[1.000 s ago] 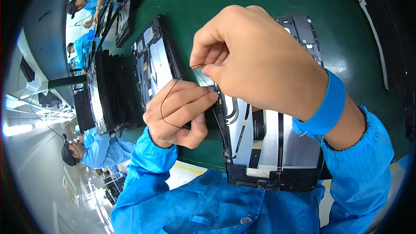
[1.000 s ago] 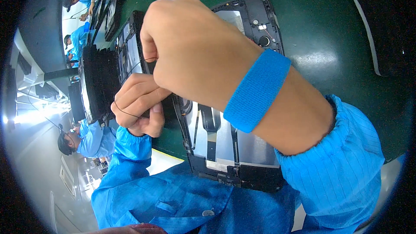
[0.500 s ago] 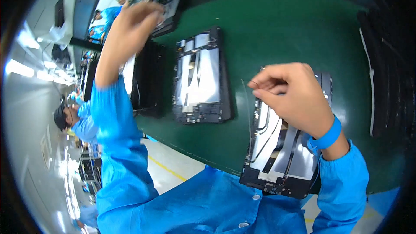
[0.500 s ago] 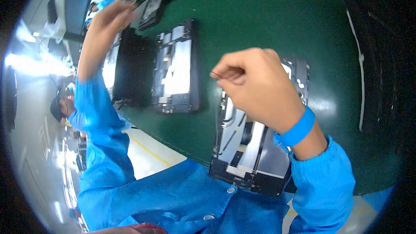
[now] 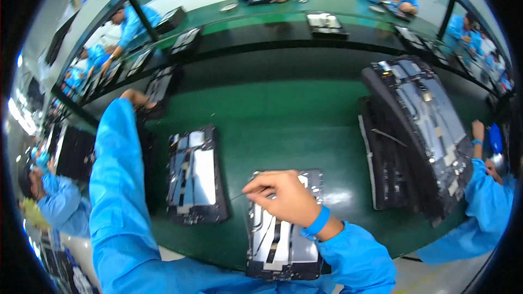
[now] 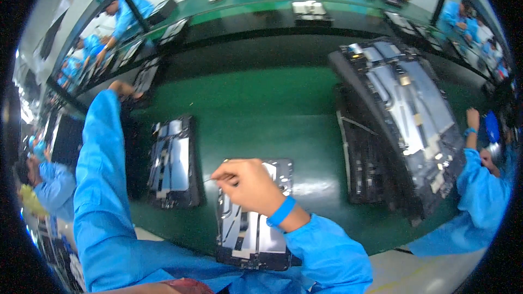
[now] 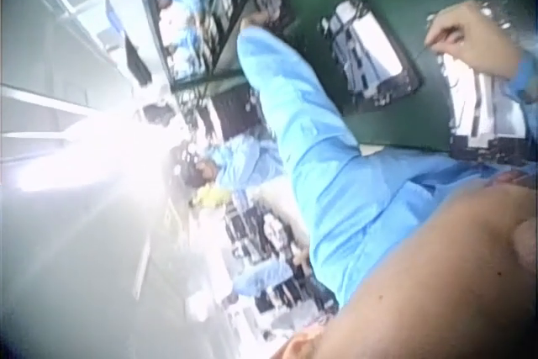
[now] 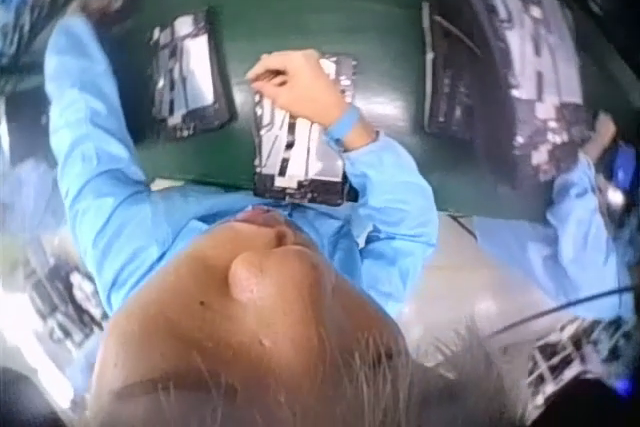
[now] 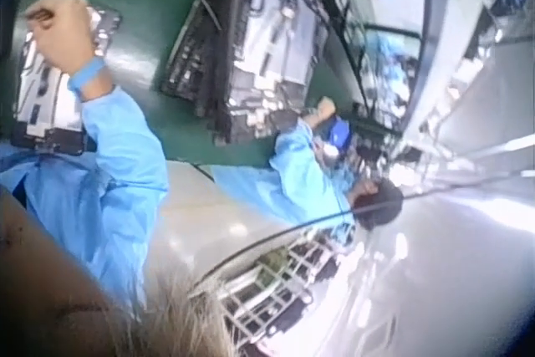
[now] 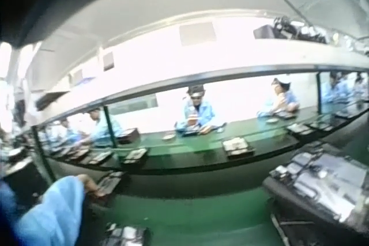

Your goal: The person routes ribbon cables and connects internal components of a tablet, including a battery and circuit board, into its casing on an assembly line. The person uses tweezers to manipulate the small components.

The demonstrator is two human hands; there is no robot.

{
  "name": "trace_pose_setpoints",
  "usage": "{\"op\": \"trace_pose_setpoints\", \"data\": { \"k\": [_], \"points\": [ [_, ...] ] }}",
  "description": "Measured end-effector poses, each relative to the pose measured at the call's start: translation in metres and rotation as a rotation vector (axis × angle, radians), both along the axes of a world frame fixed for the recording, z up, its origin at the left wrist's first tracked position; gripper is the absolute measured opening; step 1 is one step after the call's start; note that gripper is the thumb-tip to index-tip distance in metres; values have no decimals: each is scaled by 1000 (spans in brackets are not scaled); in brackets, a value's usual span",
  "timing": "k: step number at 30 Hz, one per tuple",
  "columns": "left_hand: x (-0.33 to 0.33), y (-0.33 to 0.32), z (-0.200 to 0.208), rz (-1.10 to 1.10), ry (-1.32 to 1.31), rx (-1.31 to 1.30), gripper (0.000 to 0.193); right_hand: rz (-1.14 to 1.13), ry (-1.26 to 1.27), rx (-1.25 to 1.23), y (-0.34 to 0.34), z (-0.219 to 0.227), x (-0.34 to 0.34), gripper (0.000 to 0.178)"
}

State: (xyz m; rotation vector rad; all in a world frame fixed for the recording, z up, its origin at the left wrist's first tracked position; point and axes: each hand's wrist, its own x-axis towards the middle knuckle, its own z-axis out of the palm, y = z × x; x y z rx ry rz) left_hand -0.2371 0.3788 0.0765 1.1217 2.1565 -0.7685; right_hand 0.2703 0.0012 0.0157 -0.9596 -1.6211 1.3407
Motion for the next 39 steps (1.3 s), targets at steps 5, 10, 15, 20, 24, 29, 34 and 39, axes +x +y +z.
{"op": "trace_pose_setpoints", "data": {
  "k": [5, 10, 15, 20, 24, 29, 34, 39],
  "points": [
    [-77, -10, -7, 275, -108, 66, 155, 35, -1, 20, -1, 5, 2, 15],
    [-60, -8, -11, 172, -616, 323, 101, 32, -47, 31, -3, 6, 4, 15],
    [-66, -21, 36, 378, -996, 853, 20, 78, -23, 15, 1, 4, -6, 15],
    [11, -152, 153, 235, -1066, 1008, 35, -5, -11, 75, -11, 0, 5, 15],
    [-29, -249, 162, 256, -975, 1133, 40, -33, -76, 40, -8, 7, -1, 15],
    [-70, -352, 157, 455, -943, 1177, 43, -2, -49, 13, -3, -6, 1, 16],
    [-79, -410, 118, 578, -1034, 1054, 41, -7, -40, -1, -2, -5, -1, 16],
    [-76, -417, 95, 152, -387, 1039, 56, 5, -25, 13, -1, -7, -1, 16]
  ]
}}
